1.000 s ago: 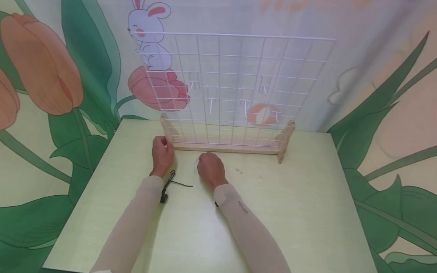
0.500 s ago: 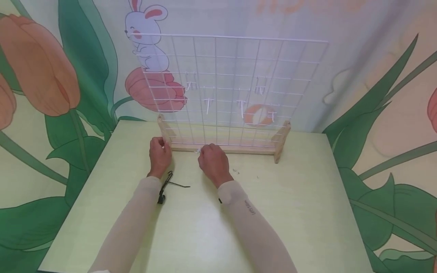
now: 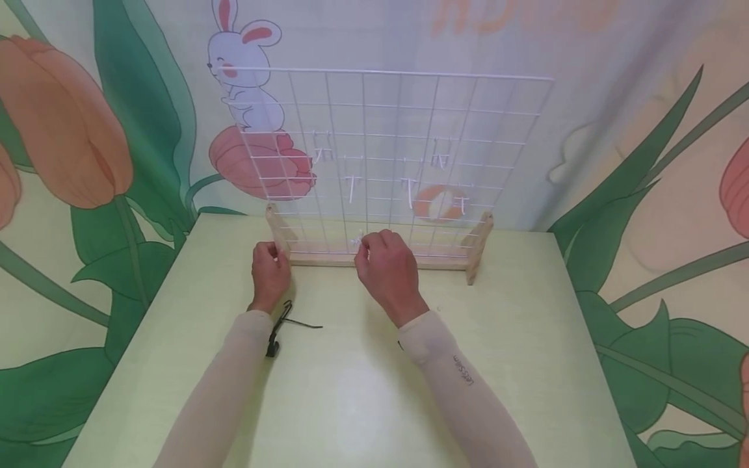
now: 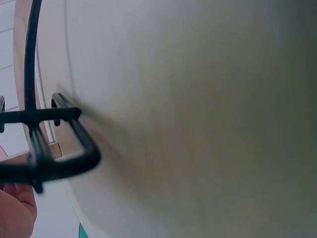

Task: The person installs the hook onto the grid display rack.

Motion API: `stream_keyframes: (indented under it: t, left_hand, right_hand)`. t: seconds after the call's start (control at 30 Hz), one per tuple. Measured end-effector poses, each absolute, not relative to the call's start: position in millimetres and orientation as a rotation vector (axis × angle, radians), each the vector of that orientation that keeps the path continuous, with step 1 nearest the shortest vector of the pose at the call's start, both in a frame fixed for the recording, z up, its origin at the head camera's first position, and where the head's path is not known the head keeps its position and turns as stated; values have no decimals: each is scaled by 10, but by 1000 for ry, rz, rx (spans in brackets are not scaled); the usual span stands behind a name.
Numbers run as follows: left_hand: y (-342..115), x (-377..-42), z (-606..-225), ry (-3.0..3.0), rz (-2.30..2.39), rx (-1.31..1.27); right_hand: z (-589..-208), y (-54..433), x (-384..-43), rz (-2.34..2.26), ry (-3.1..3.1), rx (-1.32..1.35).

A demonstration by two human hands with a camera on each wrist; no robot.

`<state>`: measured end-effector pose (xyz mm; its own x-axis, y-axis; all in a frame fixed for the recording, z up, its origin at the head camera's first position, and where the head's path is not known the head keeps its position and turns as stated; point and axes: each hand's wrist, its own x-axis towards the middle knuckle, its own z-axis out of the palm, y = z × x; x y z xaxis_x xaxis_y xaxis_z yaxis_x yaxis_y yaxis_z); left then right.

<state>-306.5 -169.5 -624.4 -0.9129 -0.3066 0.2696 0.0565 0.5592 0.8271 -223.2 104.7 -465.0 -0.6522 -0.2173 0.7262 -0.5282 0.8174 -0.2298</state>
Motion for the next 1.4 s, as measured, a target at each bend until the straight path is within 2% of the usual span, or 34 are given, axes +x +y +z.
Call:
stream_keyframes:
  t: [0.57, 1.07, 1.4]
  left_hand:
    - [-1684, -3072, -6241, -2421, -1300, 232]
    - [-1688, -3049, -6245, -2413, -1313, 239]
    - [-1674, -3038, -6221, -2420, -1315, 232]
  right_hand:
    - [-4049, 1391, -2141, 537, -2159, 515]
    - [-3565, 1316, -2395, 570, -2185, 447]
    - [-3468, 1201, -2601, 599, -2287, 331]
